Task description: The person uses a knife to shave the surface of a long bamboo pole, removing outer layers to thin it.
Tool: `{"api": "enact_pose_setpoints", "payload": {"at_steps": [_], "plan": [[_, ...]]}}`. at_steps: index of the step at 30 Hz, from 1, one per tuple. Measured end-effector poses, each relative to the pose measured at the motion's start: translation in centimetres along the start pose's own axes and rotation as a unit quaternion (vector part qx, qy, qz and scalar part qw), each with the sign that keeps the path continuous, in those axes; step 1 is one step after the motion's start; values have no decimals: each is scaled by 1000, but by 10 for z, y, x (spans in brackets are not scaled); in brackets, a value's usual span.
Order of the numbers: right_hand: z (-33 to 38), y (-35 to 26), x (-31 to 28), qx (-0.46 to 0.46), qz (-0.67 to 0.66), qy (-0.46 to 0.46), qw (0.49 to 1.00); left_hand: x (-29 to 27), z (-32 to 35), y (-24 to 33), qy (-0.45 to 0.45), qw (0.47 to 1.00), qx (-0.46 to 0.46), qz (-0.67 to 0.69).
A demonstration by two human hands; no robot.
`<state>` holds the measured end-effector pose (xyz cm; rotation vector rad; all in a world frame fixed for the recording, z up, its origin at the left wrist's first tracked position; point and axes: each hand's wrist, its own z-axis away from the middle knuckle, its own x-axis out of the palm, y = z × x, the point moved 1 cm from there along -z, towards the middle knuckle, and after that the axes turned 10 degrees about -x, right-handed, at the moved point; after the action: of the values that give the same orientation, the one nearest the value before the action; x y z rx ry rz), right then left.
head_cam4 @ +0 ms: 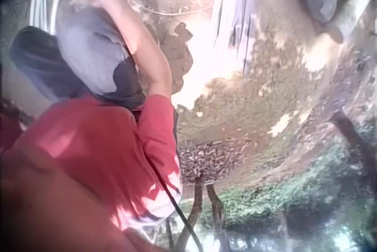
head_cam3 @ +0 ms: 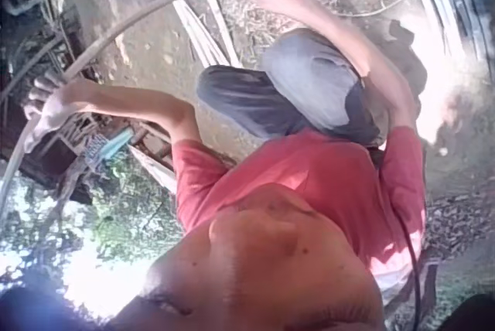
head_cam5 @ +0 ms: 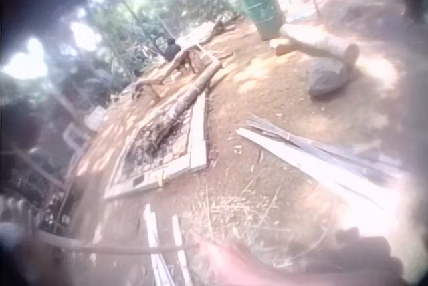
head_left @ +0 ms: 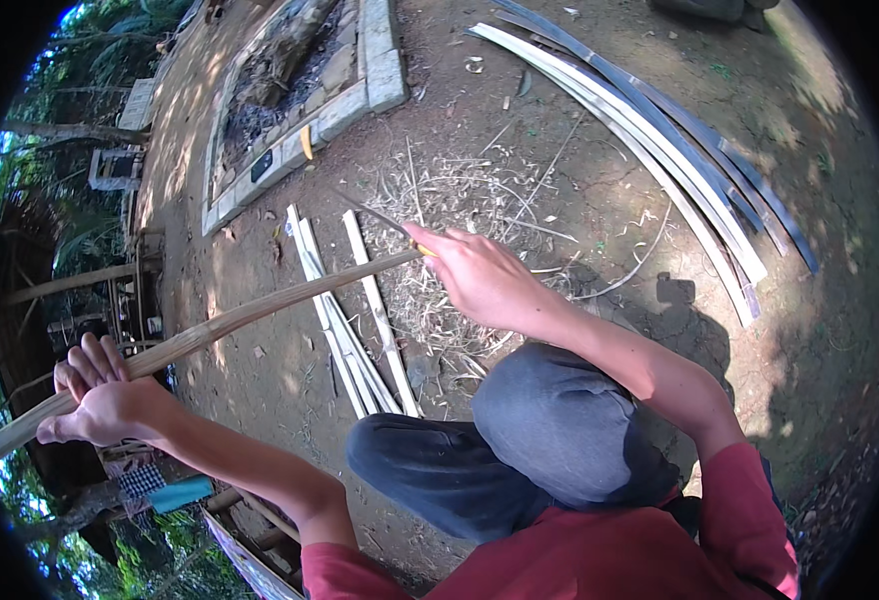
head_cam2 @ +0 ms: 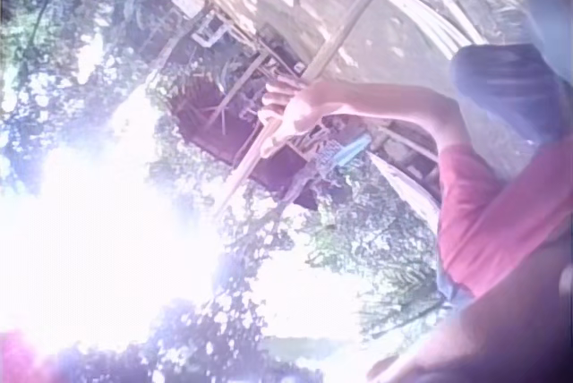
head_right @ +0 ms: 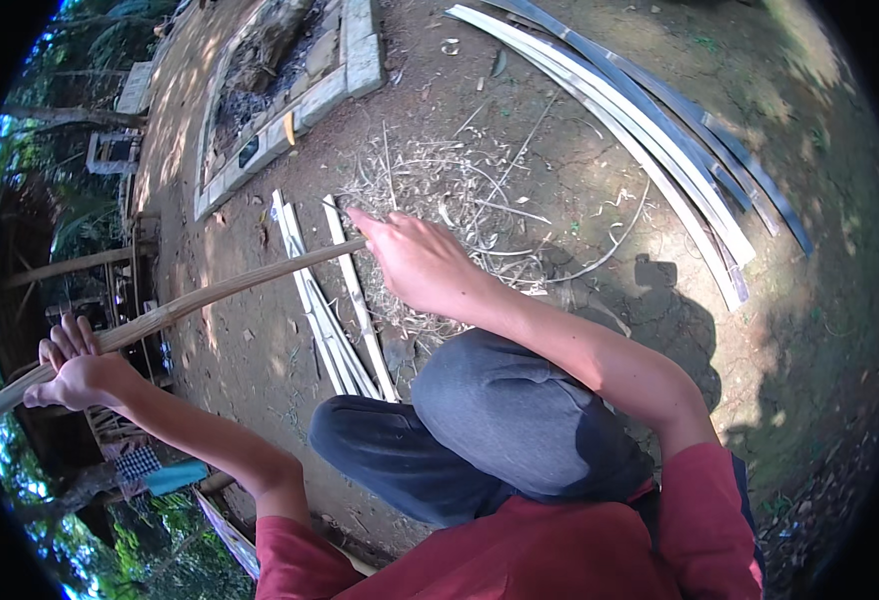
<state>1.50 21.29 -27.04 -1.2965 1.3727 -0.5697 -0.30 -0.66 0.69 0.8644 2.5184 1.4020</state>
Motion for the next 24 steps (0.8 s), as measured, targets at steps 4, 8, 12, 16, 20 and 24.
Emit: {"api": "enact_pose_setpoints", "payload": {"at_steps": [4,8,12,16,20,24], "plan": [[-3,-19,27,-60,-57,-20,996,-14,-1,-4,22,1000,10,10],[-1,-51,34,-127,5,-64,990,-20,6,-2,63,998,8,27],[-2,-59,37,-149,57,-47,986,-23,11,3,56,997,37,45],[-1,-63,36,-156,50,-63,984,-25,10,-10,37,997,42,55],[2,-45,53,-105,89,-81,987,-30,11,-18,14,998,48,39],[-9,-5,67,-87,91,-59,990,-34,-5,-18,9,998,29,53]]}}
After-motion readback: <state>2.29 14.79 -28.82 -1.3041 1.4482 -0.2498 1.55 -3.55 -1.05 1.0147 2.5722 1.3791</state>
